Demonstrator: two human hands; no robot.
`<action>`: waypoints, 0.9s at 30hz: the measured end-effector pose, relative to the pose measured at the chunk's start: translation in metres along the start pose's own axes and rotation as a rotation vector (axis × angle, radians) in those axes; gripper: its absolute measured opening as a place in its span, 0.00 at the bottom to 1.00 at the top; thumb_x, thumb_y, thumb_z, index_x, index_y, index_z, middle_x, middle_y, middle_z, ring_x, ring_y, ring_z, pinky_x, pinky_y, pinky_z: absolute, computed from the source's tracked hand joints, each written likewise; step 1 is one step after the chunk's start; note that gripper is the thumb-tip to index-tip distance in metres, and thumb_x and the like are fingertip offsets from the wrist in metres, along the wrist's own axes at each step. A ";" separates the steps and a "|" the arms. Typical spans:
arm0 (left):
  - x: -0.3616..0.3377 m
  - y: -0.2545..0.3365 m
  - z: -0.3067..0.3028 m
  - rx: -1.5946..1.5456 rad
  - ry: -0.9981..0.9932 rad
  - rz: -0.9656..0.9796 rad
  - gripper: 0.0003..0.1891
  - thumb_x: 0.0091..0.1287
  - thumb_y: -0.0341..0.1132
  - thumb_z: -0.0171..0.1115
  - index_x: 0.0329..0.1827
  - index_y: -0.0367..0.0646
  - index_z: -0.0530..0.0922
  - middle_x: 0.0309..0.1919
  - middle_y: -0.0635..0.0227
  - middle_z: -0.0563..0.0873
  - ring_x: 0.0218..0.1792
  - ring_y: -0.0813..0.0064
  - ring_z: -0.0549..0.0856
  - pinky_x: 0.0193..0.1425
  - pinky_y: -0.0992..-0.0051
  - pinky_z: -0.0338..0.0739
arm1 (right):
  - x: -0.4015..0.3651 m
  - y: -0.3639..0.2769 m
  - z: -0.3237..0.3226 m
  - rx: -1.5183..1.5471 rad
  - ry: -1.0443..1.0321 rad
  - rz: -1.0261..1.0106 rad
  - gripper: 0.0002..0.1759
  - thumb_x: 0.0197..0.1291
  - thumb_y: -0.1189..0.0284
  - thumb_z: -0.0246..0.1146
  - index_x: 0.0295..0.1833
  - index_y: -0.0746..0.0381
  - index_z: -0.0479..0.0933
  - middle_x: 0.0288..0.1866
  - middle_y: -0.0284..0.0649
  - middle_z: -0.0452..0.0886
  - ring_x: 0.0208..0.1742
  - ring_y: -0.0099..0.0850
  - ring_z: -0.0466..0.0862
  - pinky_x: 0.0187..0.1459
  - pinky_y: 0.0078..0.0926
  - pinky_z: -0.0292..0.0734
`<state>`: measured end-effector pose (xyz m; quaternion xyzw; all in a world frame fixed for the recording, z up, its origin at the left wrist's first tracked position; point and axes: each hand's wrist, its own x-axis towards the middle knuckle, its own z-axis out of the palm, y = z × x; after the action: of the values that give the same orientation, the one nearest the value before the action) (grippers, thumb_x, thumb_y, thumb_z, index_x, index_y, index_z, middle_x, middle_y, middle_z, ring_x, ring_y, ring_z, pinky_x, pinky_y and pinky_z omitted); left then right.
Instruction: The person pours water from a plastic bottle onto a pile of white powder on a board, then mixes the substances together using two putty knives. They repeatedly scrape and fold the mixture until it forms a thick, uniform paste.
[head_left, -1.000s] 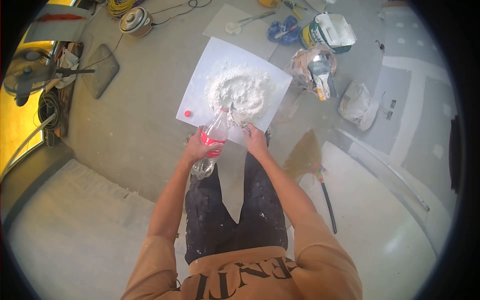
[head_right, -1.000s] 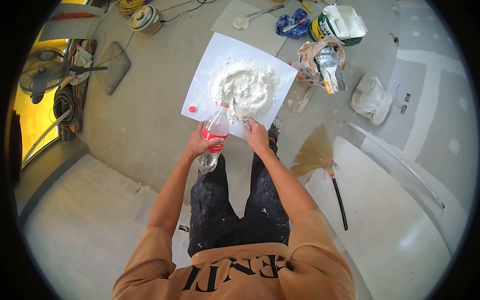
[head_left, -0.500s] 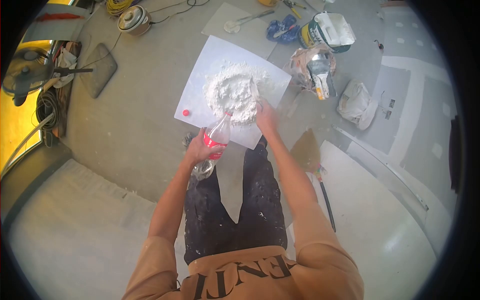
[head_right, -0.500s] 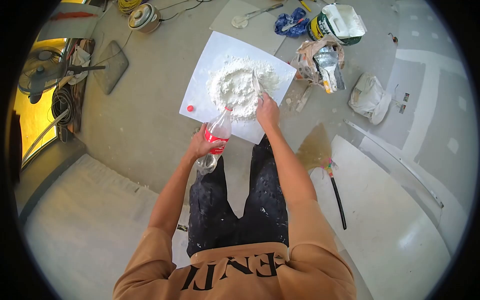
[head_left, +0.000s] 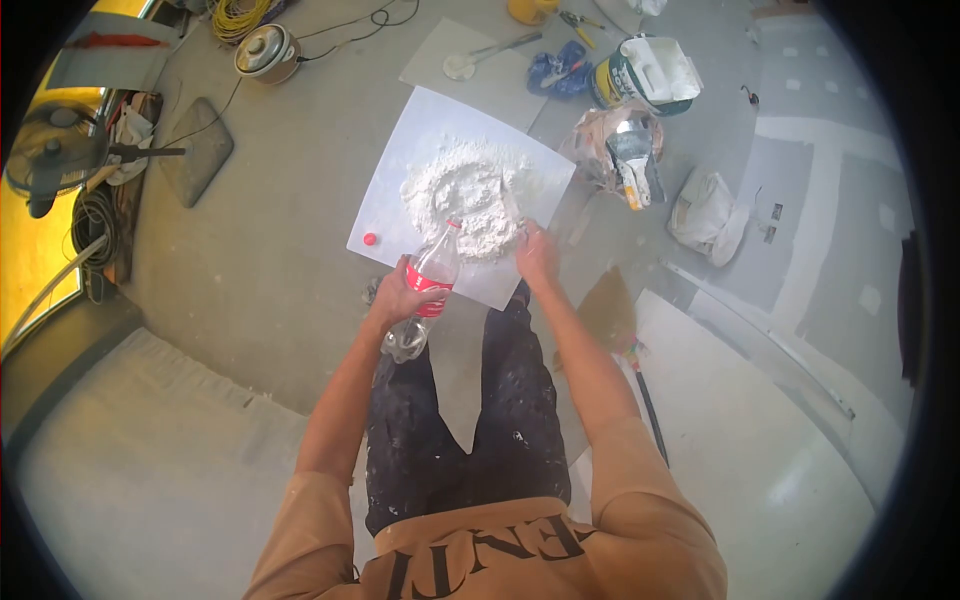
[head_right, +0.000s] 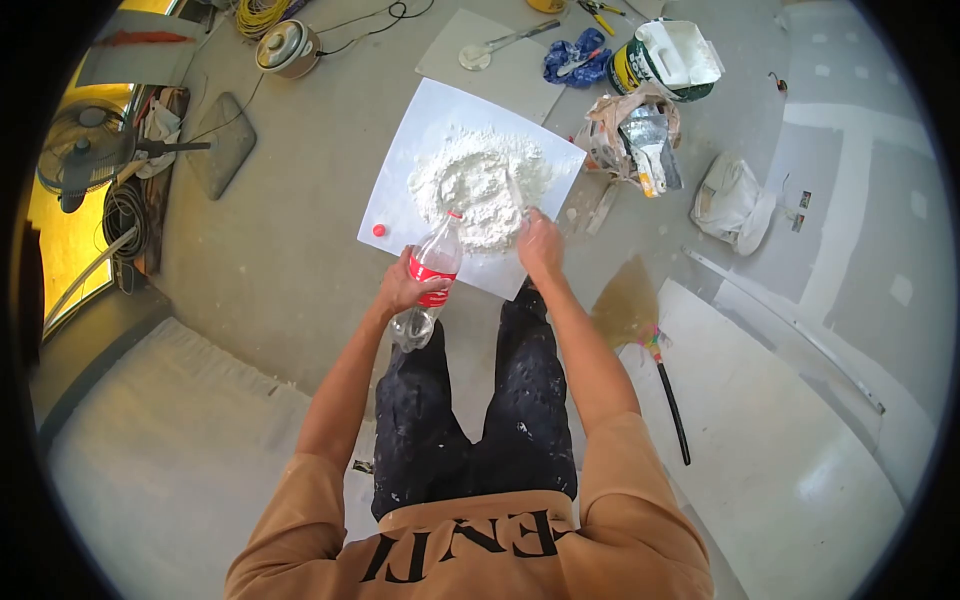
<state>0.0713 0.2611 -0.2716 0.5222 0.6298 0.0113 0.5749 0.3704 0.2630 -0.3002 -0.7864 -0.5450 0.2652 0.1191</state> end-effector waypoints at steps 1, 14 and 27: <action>0.003 -0.004 0.001 0.003 -0.002 0.005 0.52 0.46 0.58 0.87 0.69 0.37 0.72 0.58 0.51 0.89 0.59 0.56 0.89 0.65 0.61 0.82 | 0.008 -0.003 -0.007 -0.004 -0.006 0.072 0.19 0.73 0.67 0.61 0.63 0.65 0.80 0.52 0.58 0.88 0.54 0.56 0.87 0.57 0.51 0.81; -0.002 -0.007 -0.005 -0.032 0.022 0.015 0.54 0.46 0.61 0.85 0.68 0.31 0.73 0.58 0.43 0.88 0.60 0.50 0.88 0.66 0.58 0.81 | 0.013 -0.063 0.041 0.099 -0.119 -0.138 0.20 0.73 0.67 0.61 0.64 0.66 0.79 0.51 0.57 0.87 0.52 0.56 0.87 0.54 0.50 0.82; 0.005 -0.020 -0.010 0.120 -0.002 -0.062 0.66 0.43 0.68 0.82 0.76 0.24 0.66 0.61 0.35 0.84 0.65 0.45 0.85 0.70 0.59 0.78 | 0.044 -0.029 0.000 0.034 -0.027 -0.052 0.19 0.73 0.68 0.60 0.64 0.67 0.80 0.54 0.59 0.87 0.56 0.58 0.86 0.57 0.51 0.81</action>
<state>0.0522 0.2615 -0.2843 0.5358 0.6446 -0.0448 0.5435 0.3593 0.3144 -0.2990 -0.7662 -0.5621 0.2819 0.1320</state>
